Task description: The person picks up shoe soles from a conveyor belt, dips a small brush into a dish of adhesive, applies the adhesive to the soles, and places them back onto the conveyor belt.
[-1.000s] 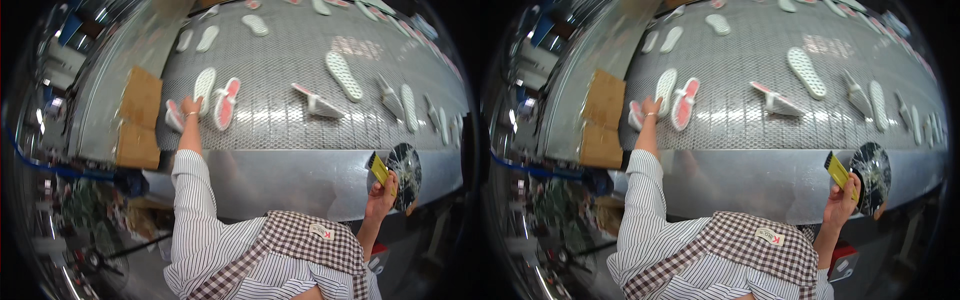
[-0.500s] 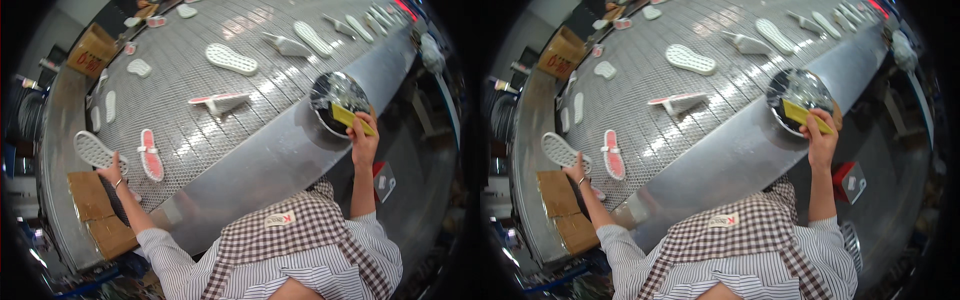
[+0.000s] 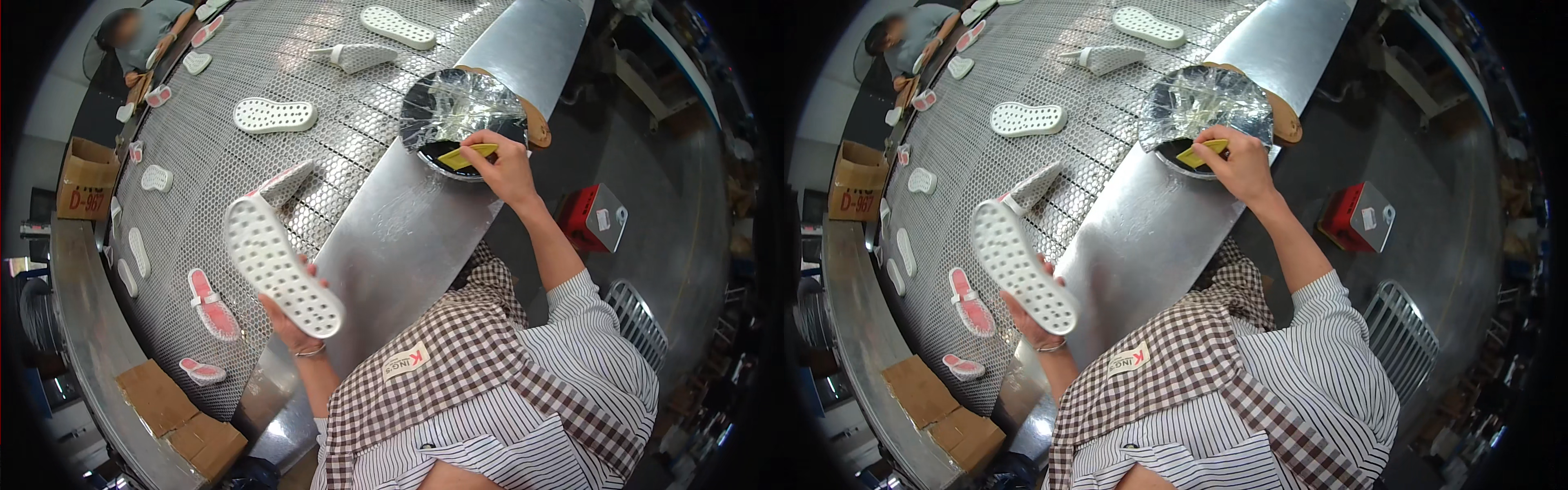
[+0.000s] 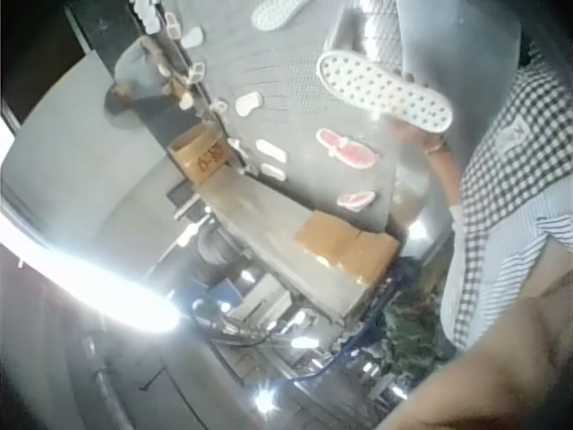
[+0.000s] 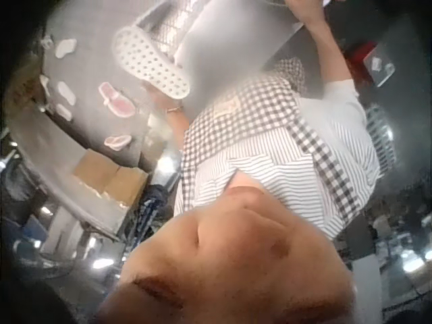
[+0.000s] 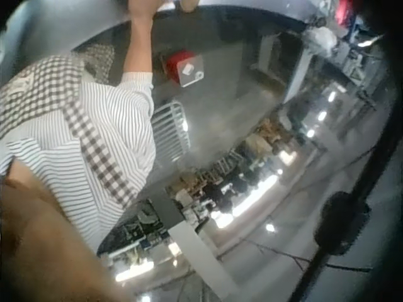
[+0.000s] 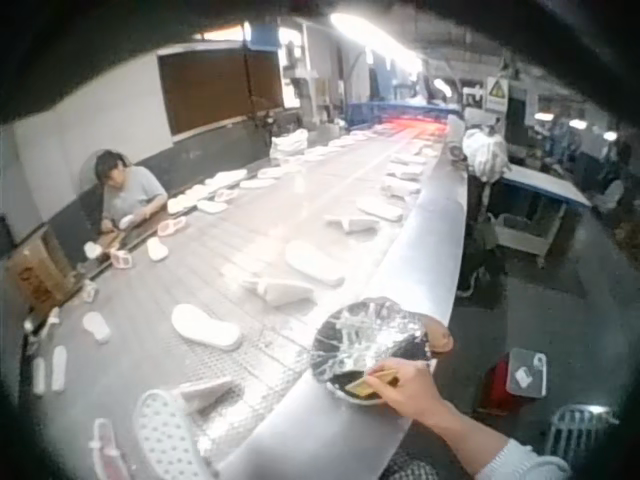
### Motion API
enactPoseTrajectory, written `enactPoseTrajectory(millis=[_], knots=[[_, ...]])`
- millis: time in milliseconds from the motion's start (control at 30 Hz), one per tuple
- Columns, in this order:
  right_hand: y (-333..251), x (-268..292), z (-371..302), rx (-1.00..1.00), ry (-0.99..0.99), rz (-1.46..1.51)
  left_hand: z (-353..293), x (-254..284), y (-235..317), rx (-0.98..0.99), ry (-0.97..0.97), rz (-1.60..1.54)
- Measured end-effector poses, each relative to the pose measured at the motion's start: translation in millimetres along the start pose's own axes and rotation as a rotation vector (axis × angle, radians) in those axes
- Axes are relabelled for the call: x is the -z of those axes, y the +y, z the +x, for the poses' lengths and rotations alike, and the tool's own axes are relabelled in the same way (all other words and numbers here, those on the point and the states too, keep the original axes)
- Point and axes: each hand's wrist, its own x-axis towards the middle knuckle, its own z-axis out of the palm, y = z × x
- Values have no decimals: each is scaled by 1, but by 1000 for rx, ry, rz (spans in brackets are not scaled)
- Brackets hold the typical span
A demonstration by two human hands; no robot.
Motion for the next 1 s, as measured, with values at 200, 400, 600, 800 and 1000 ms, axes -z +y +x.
enactPoseTrajectory(millis=[200,400,600,800,1000], knots=[[6,-4,-1,-35,26,10,4,-4,-38,328,101,-141],[13,-11,-5,-60,17,19,2,4,-45,351,39,-119],[19,-15,-5,-93,32,63,-5,13,-46,337,59,-134],[1,-28,-1,-316,14,384,-8,15,-46,384,118,-134],[-61,-84,-38,-264,-117,809,-7,7,-47,390,54,-154]])
